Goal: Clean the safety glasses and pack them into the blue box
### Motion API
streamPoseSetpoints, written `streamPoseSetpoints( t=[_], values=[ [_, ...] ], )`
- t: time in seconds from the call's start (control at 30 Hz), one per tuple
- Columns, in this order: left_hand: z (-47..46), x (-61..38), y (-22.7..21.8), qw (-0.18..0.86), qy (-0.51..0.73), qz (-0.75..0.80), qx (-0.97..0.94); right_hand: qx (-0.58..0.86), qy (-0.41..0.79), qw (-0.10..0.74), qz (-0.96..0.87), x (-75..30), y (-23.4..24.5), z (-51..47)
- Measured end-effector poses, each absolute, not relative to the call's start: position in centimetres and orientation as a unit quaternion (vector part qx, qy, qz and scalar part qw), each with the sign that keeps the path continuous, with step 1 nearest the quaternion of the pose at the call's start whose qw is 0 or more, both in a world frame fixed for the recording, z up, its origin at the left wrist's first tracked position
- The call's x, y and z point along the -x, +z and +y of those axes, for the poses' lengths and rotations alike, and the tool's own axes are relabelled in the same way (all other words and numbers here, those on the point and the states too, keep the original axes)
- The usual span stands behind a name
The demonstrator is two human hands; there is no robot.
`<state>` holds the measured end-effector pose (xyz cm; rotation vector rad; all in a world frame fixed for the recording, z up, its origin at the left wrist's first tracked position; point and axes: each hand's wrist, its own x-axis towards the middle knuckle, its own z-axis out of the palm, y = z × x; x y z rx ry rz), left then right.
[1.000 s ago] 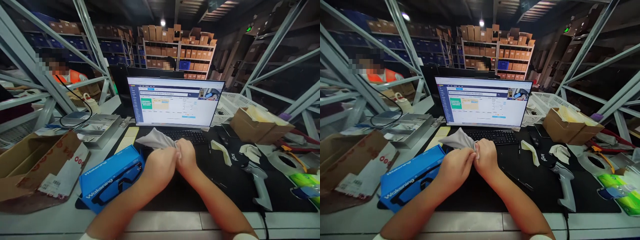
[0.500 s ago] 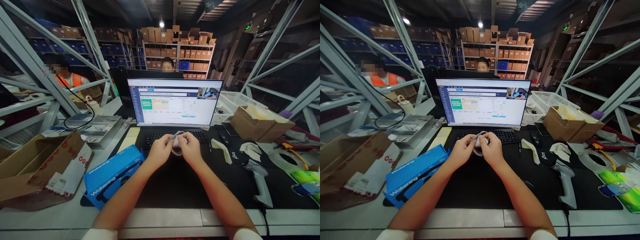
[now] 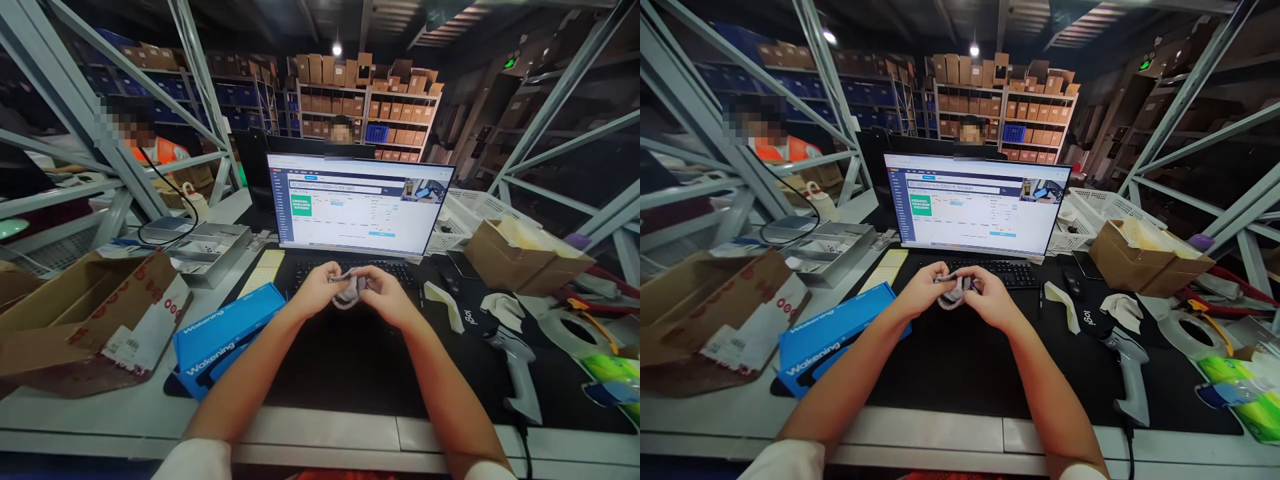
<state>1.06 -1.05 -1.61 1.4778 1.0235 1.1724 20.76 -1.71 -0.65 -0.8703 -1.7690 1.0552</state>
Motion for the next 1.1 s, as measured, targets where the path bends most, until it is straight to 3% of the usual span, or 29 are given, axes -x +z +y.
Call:
streamPoseSetpoints(
  t=[0.07, 0.17, 0.4, 0.47, 0.57, 0.67, 0.73, 0.8, 0.93, 1.1],
  values=[
    [-0.6, -0.5, -1.7, 0.433, 0.489, 0.442, -0.615, 0.382, 0.393, 0.447, -0.707, -21.8, -0.2, -1.9],
    [-0.4, 0.1, -1.7, 0.286, 0.478, 0.515, -0.651, 0.458, 0.261, 0.445, -0.724, -23.0, 0.8, -2.5],
    [-0.5, 0.9, -0.4, 0.074, 0.299, 0.682, -0.663, 0.474, 0.23, 0.223, -0.82, -23.0, 2.1, -3.5],
    [-0.4, 1.7, 0.0, 0.104, 0.273, 0.679, -0.673, 0.472, 0.226, 0.218, -0.824, -23.1, 2.1, -3.4],
    [-0.8, 3.5, 0.9, 0.301, 0.264, 0.558, -0.727, 0.459, 0.247, 0.224, -0.823, -24.1, 2.4, -3.5],
    [-2.2, 5.1, 2.3, 0.459, 0.446, 0.416, -0.646, 0.429, 0.28, 0.267, -0.816, -25.5, 3.2, -3.6],
    [-3.5, 5.5, 3.4, 0.471, 0.618, 0.352, -0.522, 0.409, 0.279, 0.328, -0.804, -26.2, 3.7, -3.7],
    [-4.7, 5.2, 4.2, 0.466, 0.703, 0.31, -0.438, 0.399, 0.275, 0.36, -0.797, -26.1, 3.7, -3.7],
    [-6.0, 2.7, 4.6, 0.504, 0.701, 0.269, -0.426, 0.412, 0.275, 0.301, -0.815, -23.7, 2.4, -3.8],
    [-7.0, -1.4, 2.6, 0.515, 0.642, 0.299, -0.483, 0.329, 0.299, 0.304, -0.843, -19.3, 0.5, -5.5]
  ],
)
